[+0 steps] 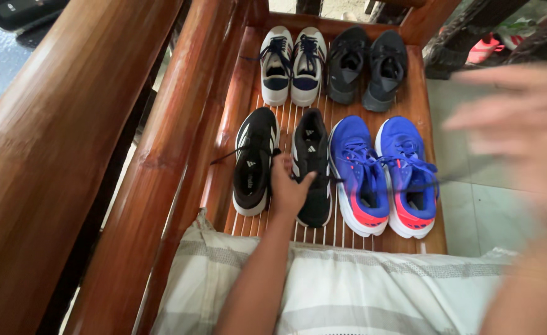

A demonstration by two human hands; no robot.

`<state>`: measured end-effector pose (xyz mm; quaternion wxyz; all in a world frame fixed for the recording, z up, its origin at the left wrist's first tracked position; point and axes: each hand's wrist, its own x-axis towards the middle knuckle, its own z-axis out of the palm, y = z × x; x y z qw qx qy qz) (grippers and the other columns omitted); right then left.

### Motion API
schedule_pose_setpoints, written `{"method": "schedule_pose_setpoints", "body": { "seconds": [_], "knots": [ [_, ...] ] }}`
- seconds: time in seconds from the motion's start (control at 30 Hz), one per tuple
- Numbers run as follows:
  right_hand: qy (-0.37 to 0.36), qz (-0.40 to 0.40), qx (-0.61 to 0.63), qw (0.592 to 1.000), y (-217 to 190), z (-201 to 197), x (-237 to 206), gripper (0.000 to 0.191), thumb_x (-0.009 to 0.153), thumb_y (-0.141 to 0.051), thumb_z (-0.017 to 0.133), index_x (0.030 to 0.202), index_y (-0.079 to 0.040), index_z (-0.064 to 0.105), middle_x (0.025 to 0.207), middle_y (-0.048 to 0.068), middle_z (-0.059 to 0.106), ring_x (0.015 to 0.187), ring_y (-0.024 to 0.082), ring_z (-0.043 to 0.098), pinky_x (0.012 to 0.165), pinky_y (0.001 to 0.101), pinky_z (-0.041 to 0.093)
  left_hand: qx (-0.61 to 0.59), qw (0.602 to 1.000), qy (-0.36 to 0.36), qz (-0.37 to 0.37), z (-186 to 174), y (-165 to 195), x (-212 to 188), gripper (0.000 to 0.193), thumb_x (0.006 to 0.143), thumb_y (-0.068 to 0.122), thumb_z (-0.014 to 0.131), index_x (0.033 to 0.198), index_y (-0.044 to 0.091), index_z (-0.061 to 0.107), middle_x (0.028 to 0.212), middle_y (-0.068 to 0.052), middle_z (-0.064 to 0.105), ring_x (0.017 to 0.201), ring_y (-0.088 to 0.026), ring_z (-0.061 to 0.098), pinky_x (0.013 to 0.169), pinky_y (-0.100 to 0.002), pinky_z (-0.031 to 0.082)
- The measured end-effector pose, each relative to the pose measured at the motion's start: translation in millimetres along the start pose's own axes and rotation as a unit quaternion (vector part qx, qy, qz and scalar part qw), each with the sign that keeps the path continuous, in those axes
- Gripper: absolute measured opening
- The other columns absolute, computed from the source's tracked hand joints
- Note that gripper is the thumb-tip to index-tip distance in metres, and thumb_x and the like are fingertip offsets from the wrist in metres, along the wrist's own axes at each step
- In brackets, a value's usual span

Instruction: The person removes the blue laces from a pair of blue sneakers on a wooden bench and threads the laces back through the eyelets, then moves to a pair of black sneakers and begins un-lacing and re-lacing them, pulling the laces tight through the eyelets.

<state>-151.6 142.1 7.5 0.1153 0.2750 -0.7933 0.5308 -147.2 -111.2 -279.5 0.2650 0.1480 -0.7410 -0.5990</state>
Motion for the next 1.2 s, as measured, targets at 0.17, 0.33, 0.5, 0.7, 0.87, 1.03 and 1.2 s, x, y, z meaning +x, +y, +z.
{"method": "schedule_pose_setpoints", "body": {
  "seconds": [0.17,0.33,0.5,0.7,0.87,1.03,1.2],
  "knots": [
    [-0.106,0.182,0.086,0.974,146,133,-9,0.039,0.074,0.018,0.047,0.103,0.003,0.067,0.094,0.013,0.081,0.062,0.015,0.068,0.056,0.0285,0.055,0.122,0.987,0.06,-0.081,14,-5,-8,0.056,0.062,0.012,0.095,0.103,0.002,0.059,0.101,-0.014,0.063,0.094,-0.031,0.063,0.085,-0.04,0.052],
    [-0.078,0.284,0.024,0.955,189,210,-40,0.007,0.087,0.002,0.066,0.091,0.002,0.073,0.081,0.013,0.079,0.058,0.017,0.069,0.054,0.0315,0.055,0.11,0.983,0.093,-0.119,9,4,-6,0.042,0.066,0.012,0.089,0.101,0.002,0.069,0.098,-0.014,0.073,0.091,-0.029,0.072,0.08,-0.039,0.056],
    [-0.008,0.166,-0.103,0.981,222,229,-58,0.007,0.083,-0.007,0.079,0.087,-0.001,0.077,0.082,0.015,0.074,0.074,0.023,0.073,0.07,0.0346,0.056,0.078,0.984,0.069,-0.147,7,6,-3,0.033,0.075,0.013,0.082,0.106,0.002,0.077,0.099,-0.015,0.079,0.092,-0.027,0.078,0.082,-0.035,0.059],
    [0.042,0.19,-0.108,0.975,213,241,-58,0.008,0.084,-0.009,0.079,0.087,-0.002,0.077,0.085,0.015,0.07,0.075,0.027,0.07,0.071,0.037,0.054,0.095,0.981,0.05,-0.163,6,6,-1,0.034,0.079,0.016,0.08,0.111,0.005,0.078,0.097,-0.016,0.078,0.089,-0.024,0.079,0.079,-0.033,0.06],
    [0.046,0.164,-0.076,0.983,214,244,-55,0.006,0.084,-0.006,0.077,0.087,-0.001,0.076,0.083,0.014,0.067,0.077,0.027,0.069,0.072,0.0354,0.054,0.086,0.982,0.04,-0.162,6,6,-1,0.032,0.08,0.016,0.078,0.11,0.006,0.078,0.095,-0.015,0.079,0.088,-0.023,0.08,0.079,-0.032,0.06],
    [0.04,0.162,-0.063,0.984,199,243,-49,0.004,0.083,-0.004,0.076,0.087,-0.001,0.076,0.082,0.013,0.066,0.077,0.027,0.067,0.073,0.0358,0.052,0.078,0.984,0.029,-0.16,5,4,-2,0.032,0.081,0.016,0.078,0.111,0.005,0.078,0.095,-0.016,0.079,0.088,-0.023,0.08,0.079,-0.031,0.06],
    [0.048,0.166,-0.058,0.983,186,227,-18,0.003,0.084,-0.004,0.075,0.086,-0.001,0.076,0.082,0.013,0.065,0.077,0.027,0.067,0.073,0.0362,0.053,0.072,0.987,0.007,-0.143,6,-7,-1,0.032,0.082,0.015,0.078,0.112,0.004,0.077,0.095,-0.016,0.079,0.088,-0.021,0.08,0.08,-0.03,0.06]
  ]
}}
